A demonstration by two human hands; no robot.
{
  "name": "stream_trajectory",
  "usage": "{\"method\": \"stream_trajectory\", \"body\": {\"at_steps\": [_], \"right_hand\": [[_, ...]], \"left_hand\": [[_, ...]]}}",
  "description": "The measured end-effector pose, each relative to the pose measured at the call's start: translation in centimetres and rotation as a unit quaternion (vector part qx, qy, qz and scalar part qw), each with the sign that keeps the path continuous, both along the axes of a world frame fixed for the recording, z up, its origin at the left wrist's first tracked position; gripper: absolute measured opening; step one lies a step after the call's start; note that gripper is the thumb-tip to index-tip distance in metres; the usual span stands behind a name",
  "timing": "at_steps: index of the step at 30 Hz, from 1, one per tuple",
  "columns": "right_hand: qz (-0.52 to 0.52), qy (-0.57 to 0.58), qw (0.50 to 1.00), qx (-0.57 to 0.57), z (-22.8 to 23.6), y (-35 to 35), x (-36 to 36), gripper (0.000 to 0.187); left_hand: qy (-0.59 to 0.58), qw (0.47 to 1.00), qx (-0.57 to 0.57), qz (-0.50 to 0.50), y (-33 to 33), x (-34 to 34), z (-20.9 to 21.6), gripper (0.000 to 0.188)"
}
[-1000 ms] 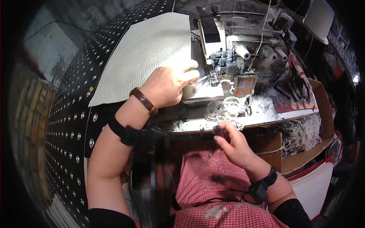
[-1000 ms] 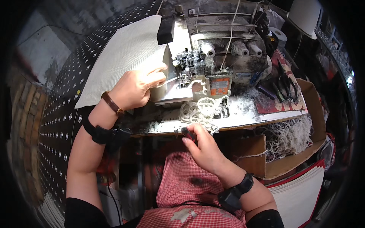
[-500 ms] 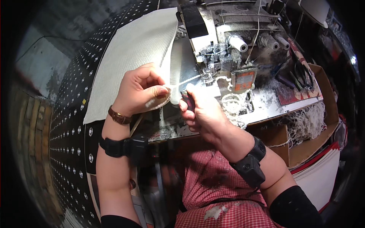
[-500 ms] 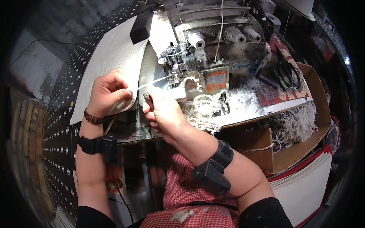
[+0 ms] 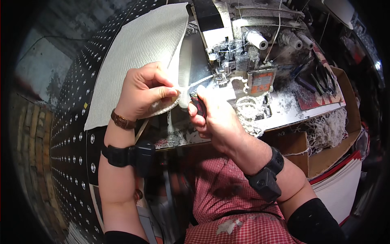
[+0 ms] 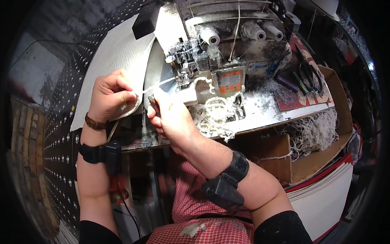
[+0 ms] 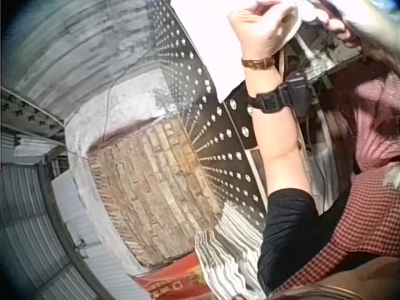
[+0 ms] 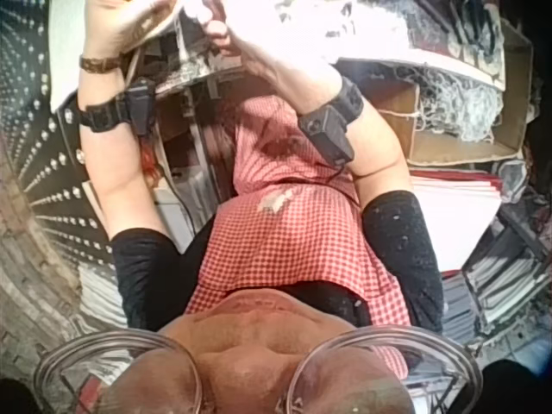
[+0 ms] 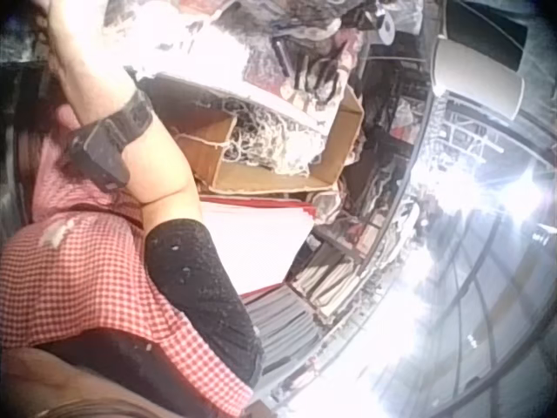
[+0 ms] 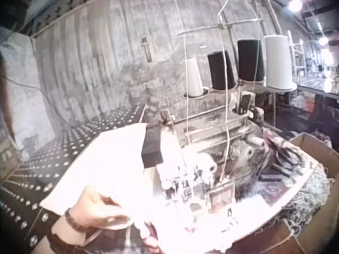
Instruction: Sewing the edges of white textured fabric pieces using an industrial overlock machine and stacking the finished pieces.
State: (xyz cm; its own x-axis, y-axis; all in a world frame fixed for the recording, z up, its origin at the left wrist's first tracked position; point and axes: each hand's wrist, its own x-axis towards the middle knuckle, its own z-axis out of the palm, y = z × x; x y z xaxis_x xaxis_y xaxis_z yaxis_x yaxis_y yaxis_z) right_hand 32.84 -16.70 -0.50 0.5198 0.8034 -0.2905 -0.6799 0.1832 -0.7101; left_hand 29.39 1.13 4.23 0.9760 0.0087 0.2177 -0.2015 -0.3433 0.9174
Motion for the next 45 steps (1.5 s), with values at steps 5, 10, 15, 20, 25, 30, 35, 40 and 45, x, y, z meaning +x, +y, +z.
{"method": "stream_trajectory", "body": {"at_steps": [5, 10, 15, 20, 25, 30, 35, 40, 45], "right_hand": [[-0.027, -0.084, 0.996, 0.016, 0.6, 0.2, -0.5, 0.038], [-0.040, -0.133, 0.990, 0.021, 0.6, 0.3, -0.3, 0.039], [-0.045, -0.120, 0.992, 0.020, 1.0, 0.4, -0.5, 0.039], [-0.176, -0.256, 0.950, 0.024, 0.0, 0.3, -1.5, 0.028], [-0.257, -0.459, 0.848, 0.058, 2.0, 1.4, -3.4, 0.017], [-0.217, -0.586, 0.780, 0.026, 2.4, 0.0, -5.9, 0.017], [-0.027, -0.225, 0.974, -0.027, 4.9, -0.5, -0.8, 0.034], [0.112, -0.752, 0.623, -0.182, 6.1, -1.9, -5.6, 0.020], [0.233, -0.744, 0.625, -0.032, 7.1, -15.1, -8.4, 0.039]], "left_hand": [[-0.013, 0.999, -0.029, -0.003, 0.4, 0.0, 0.2, 0.010], [-0.012, 0.999, -0.029, -0.011, 0.5, 0.1, 0.1, 0.010], [-0.011, 0.999, -0.032, -0.011, 0.4, 0.1, 0.3, 0.009], [-0.043, 0.997, -0.058, -0.034, 0.5, -0.3, 0.3, 0.010], [-0.088, 0.981, -0.162, -0.064, -0.3, -1.7, 0.9, 0.010], [-0.231, 0.923, -0.303, -0.054, -1.4, -6.6, 0.5, 0.018], [-0.243, 0.955, -0.171, 0.019, -7.0, -15.5, -0.1, 0.020], [-0.097, 0.916, -0.381, 0.084, -15.0, -21.0, -0.5, 0.043], [-0.175, 0.821, -0.529, 0.128, -9.4, -19.6, 1.2, 0.055]]}}
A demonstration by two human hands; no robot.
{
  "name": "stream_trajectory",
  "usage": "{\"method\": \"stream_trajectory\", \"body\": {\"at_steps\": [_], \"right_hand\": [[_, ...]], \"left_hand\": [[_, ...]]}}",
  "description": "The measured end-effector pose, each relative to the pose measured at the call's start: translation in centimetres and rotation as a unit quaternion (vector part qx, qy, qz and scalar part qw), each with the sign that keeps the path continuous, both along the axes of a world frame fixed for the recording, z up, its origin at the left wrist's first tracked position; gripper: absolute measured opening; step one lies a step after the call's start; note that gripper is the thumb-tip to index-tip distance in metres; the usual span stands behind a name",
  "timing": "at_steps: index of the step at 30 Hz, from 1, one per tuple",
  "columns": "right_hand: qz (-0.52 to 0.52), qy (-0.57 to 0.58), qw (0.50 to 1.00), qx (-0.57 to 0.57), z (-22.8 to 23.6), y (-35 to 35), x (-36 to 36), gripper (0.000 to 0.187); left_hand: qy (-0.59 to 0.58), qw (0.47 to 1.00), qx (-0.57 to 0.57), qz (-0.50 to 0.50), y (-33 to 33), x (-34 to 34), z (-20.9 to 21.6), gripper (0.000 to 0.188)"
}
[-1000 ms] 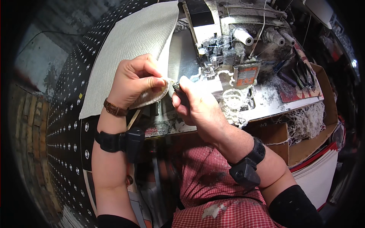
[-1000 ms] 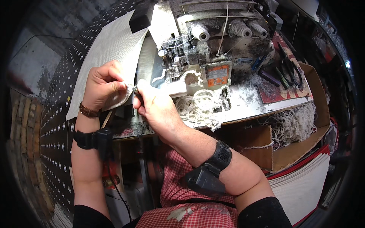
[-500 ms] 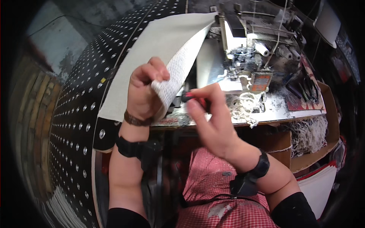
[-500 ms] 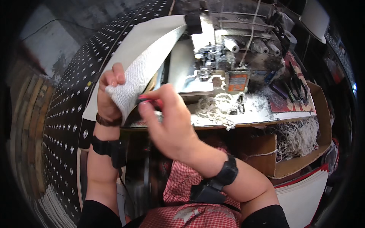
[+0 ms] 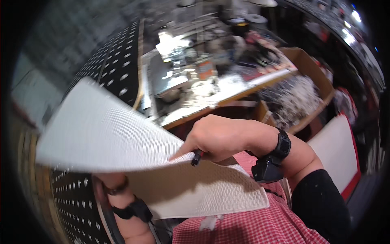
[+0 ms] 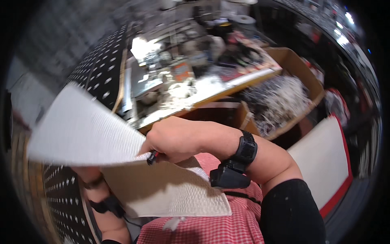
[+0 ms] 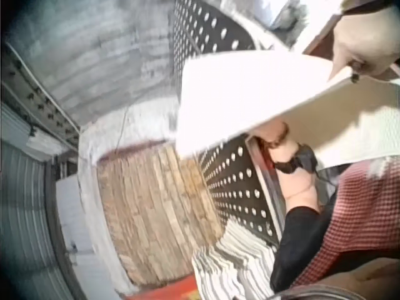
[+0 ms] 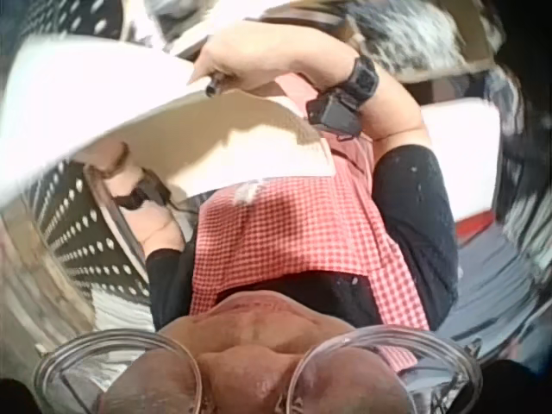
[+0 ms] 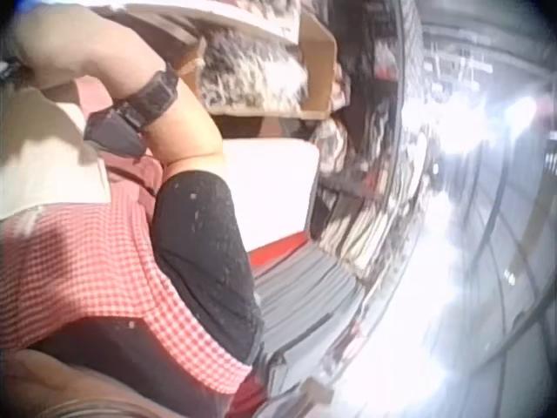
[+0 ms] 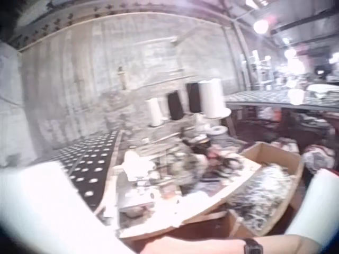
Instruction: Sewing the edges of white textured fabric pieces using an industrial overlock machine and stacking the finished pieces.
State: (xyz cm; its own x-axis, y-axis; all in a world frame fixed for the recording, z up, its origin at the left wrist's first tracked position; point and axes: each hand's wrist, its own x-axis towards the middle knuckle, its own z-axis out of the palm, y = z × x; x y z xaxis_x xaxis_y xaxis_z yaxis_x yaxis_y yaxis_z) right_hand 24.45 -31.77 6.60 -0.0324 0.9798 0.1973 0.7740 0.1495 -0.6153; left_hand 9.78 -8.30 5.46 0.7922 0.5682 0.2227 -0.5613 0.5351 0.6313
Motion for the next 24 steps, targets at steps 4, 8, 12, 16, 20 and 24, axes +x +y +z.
{"method": "stream_trajectory", "body": {"at_steps": [4, 8, 12, 16, 20, 24], "right_hand": [[-0.115, 0.219, 0.956, 0.158, -4.1, -11.1, -2.1, 0.024], [-0.485, 0.396, 0.744, 0.233, -9.1, -26.1, -8.6, 0.015], [-0.730, 0.347, 0.441, 0.389, -15.4, -37.6, -15.8, 0.029], [-0.814, 0.379, 0.283, 0.338, -22.8, -46.7, -23.2, 0.016], [-0.835, 0.473, 0.214, 0.181, -27.1, -52.7, -27.1, 0.013], [-0.833, 0.508, 0.155, 0.158, -25.5, -52.3, -26.0, 0.013]], "left_hand": [[0.042, 0.813, 0.517, 0.265, -6.3, 7.9, 3.0, 0.057], [-0.045, 0.660, 0.712, 0.236, -16.5, 12.7, 2.5, 0.057], [-0.232, 0.682, 0.626, -0.299, -29.1, 12.3, 0.9, 0.056], [-0.168, 0.532, 0.722, -0.409, -30.9, 11.0, -2.3, 0.046], [-0.070, 0.529, 0.695, -0.482, -29.8, 11.0, -6.0, 0.041], [-0.018, 0.525, 0.699, -0.485, -26.9, 11.8, -7.4, 0.042]]}}
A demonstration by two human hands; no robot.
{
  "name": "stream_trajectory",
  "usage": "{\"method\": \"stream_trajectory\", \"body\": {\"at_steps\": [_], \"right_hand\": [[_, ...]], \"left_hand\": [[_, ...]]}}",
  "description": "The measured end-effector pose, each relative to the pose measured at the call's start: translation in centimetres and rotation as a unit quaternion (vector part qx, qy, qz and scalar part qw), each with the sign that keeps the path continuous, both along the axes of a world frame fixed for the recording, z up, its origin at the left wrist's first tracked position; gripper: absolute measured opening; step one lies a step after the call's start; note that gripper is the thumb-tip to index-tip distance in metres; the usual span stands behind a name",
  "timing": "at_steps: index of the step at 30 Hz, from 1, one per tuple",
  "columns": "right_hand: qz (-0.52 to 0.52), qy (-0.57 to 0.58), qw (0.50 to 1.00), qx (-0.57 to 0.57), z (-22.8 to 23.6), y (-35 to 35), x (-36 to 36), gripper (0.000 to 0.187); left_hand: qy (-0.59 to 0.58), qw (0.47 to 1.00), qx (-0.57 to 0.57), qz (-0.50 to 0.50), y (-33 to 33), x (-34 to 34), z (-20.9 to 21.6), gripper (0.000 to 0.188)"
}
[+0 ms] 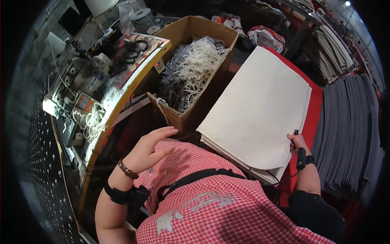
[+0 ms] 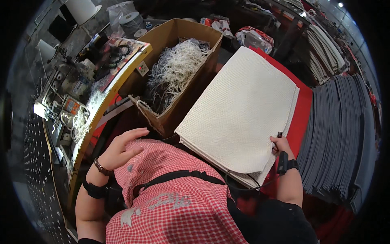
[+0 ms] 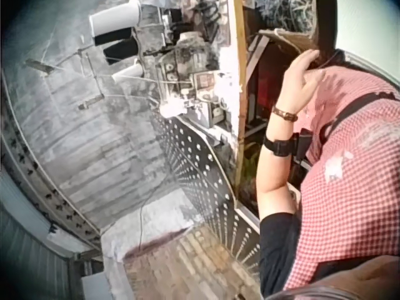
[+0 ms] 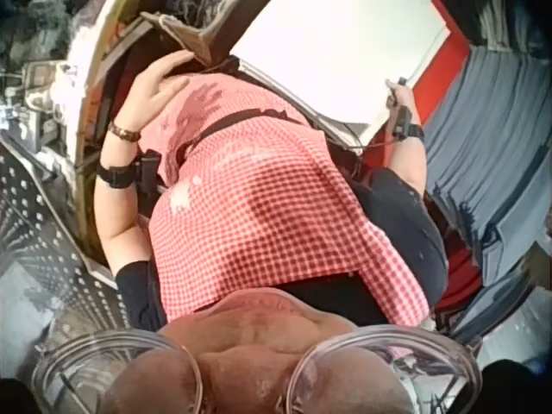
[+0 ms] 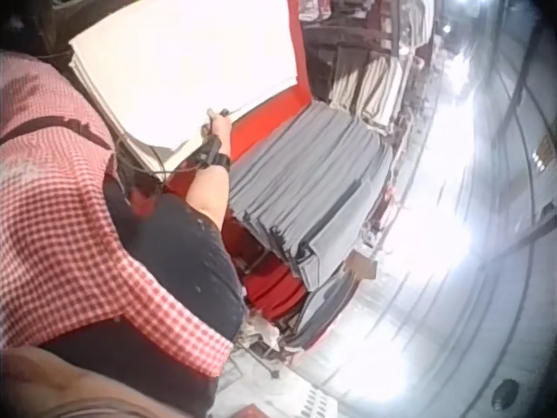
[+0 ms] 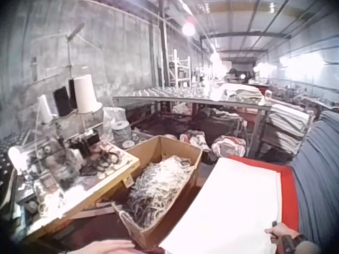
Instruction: Sewing the edges of white textured fabric pieces using an industrial overlock machine and stacking the finished pieces.
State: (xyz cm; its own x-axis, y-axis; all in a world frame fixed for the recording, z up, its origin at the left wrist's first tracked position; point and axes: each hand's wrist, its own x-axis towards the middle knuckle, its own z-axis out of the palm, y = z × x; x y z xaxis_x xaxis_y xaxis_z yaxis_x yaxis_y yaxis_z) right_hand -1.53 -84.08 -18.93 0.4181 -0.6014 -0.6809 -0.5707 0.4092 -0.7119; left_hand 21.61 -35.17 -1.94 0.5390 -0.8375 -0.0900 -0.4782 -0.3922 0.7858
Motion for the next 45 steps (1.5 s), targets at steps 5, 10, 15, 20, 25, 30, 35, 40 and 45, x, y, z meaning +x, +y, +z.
{"method": "stream_trajectory", "body": {"at_steps": [5, 10, 15, 20, 25, 30, 35, 40, 45], "right_hand": [[0.118, 0.058, 0.987, -0.093, 0.6, -0.9, -0.5, 0.015], [0.416, 0.319, 0.688, -0.503, 5.7, 1.7, 6.8, 0.052], [0.447, -0.108, 0.687, -0.563, 0.3, 6.4, 25.4, 0.024], [0.616, -0.296, 0.646, -0.342, -4.4, 25.0, 42.6, 0.017], [0.708, -0.472, 0.392, -0.350, 5.3, 48.9, 36.5, 0.011], [0.758, -0.483, 0.350, -0.265, 9.2, 55.6, 31.1, 0.010], [0.732, -0.552, 0.306, -0.255, 6.5, 55.5, 32.3, 0.011], [0.757, -0.516, 0.314, -0.249, 9.2, 55.6, 30.1, 0.027], [0.784, -0.536, 0.292, -0.116, 18.1, 62.0, 21.9, 0.047]], "left_hand": [[0.014, 0.990, -0.019, 0.141, 7.0, -0.7, -0.2, 0.042], [-0.130, 0.923, -0.015, 0.360, 18.2, -5.2, 2.0, 0.041], [-0.315, 0.729, 0.134, 0.592, 29.1, -17.7, 7.3, 0.040], [-0.457, 0.330, 0.492, 0.663, 34.8, -35.3, 17.7, 0.035], [-0.254, -0.069, 0.663, 0.701, 32.4, -54.9, 28.9, 0.030], [-0.008, -0.302, 0.596, 0.744, 28.1, -60.0, 34.6, 0.031], [-0.044, -0.319, 0.521, 0.791, 28.6, -63.1, 38.0, 0.034], [-0.155, -0.195, 0.488, 0.836, 35.3, -56.8, 33.2, 0.039], [-0.482, 0.026, -0.025, 0.875, 39.8, -44.3, 20.3, 0.043]]}}
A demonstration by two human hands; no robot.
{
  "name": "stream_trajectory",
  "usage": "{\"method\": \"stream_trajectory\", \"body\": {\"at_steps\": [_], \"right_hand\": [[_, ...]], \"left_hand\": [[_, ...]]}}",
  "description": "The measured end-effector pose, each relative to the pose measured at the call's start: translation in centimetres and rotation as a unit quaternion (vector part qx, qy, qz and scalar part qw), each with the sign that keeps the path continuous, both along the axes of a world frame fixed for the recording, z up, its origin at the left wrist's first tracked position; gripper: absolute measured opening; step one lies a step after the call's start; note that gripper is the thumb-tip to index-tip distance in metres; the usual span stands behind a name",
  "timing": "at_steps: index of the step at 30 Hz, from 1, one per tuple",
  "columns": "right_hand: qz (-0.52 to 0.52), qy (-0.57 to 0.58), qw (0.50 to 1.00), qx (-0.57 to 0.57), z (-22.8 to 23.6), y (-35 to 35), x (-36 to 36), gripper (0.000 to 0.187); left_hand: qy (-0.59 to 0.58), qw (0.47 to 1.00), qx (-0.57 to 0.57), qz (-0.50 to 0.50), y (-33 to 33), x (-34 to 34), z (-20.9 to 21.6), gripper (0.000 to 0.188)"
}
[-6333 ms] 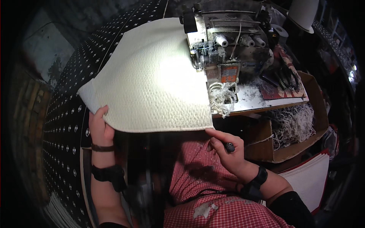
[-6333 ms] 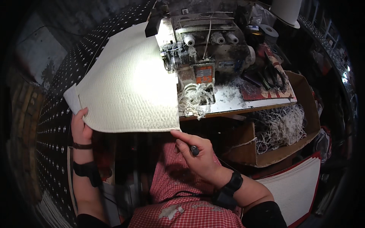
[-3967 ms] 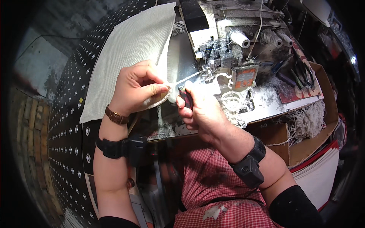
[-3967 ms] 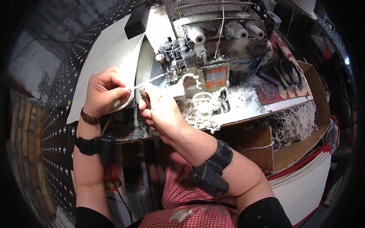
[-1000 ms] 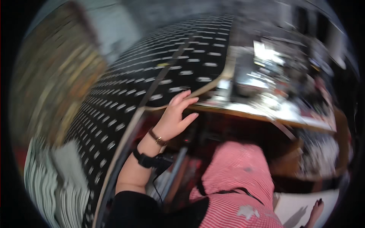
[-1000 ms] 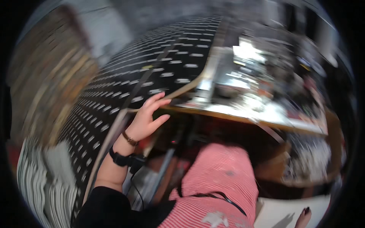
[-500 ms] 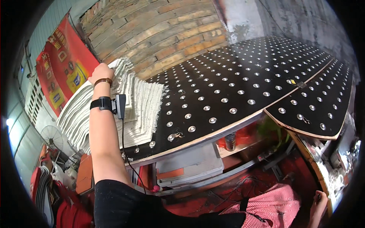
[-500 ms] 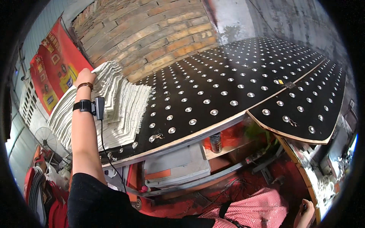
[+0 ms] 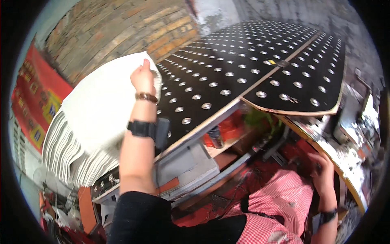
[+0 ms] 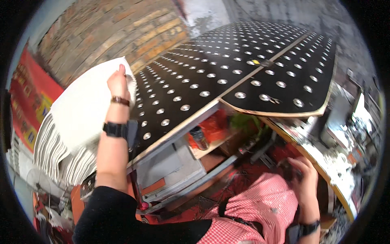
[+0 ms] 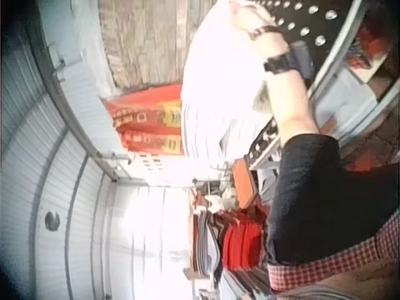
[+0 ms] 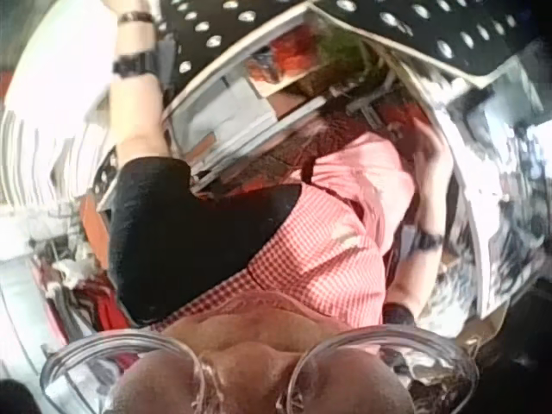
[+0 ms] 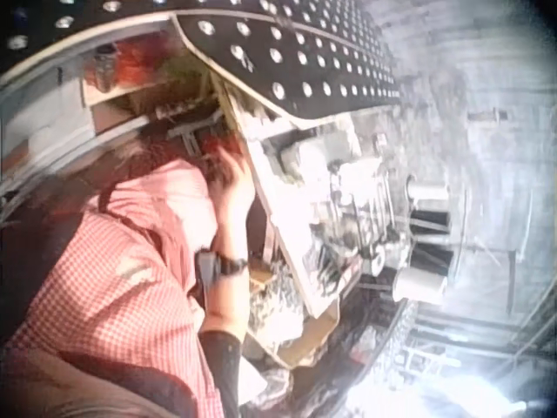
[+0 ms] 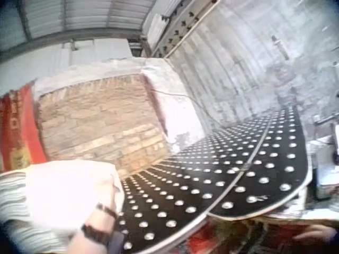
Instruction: Sewing the edges of white textured fabric pieces using an industrial overlock machine and stacking the finished pieces.
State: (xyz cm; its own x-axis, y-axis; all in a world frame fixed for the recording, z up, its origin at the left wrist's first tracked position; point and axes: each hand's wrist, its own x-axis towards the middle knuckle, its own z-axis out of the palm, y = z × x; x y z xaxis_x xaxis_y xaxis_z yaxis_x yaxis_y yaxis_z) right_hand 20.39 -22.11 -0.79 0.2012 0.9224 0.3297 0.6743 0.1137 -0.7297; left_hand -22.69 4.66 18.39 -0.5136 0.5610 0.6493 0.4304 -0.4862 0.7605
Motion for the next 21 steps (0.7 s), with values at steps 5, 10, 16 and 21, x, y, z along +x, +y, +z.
{"method": "stream_trajectory", "body": {"at_steps": [5, 10, 16, 21], "right_hand": [[0.146, 0.205, 0.968, -0.003, 1.4, 4.7, -4.5, 0.093], [-0.016, 0.336, 0.940, 0.062, -1.9, 5.1, -2.7, 0.066], [0.005, 0.588, 0.805, 0.077, -3.2, 0.6, 2.2, 0.048], [-0.181, 0.356, 0.900, 0.173, -6.2, -1.7, 3.7, 0.045]], "left_hand": [[-0.322, 0.777, -0.115, -0.528, -10.0, 18.0, -10.1, 0.035], [-0.124, 0.832, -0.108, -0.530, -16.9, 20.5, -14.4, 0.043], [-0.160, 0.896, -0.265, -0.318, -9.1, 11.6, -21.8, 0.036], [-0.311, 0.768, -0.289, -0.479, -10.4, 15.0, -23.2, 0.040]]}}
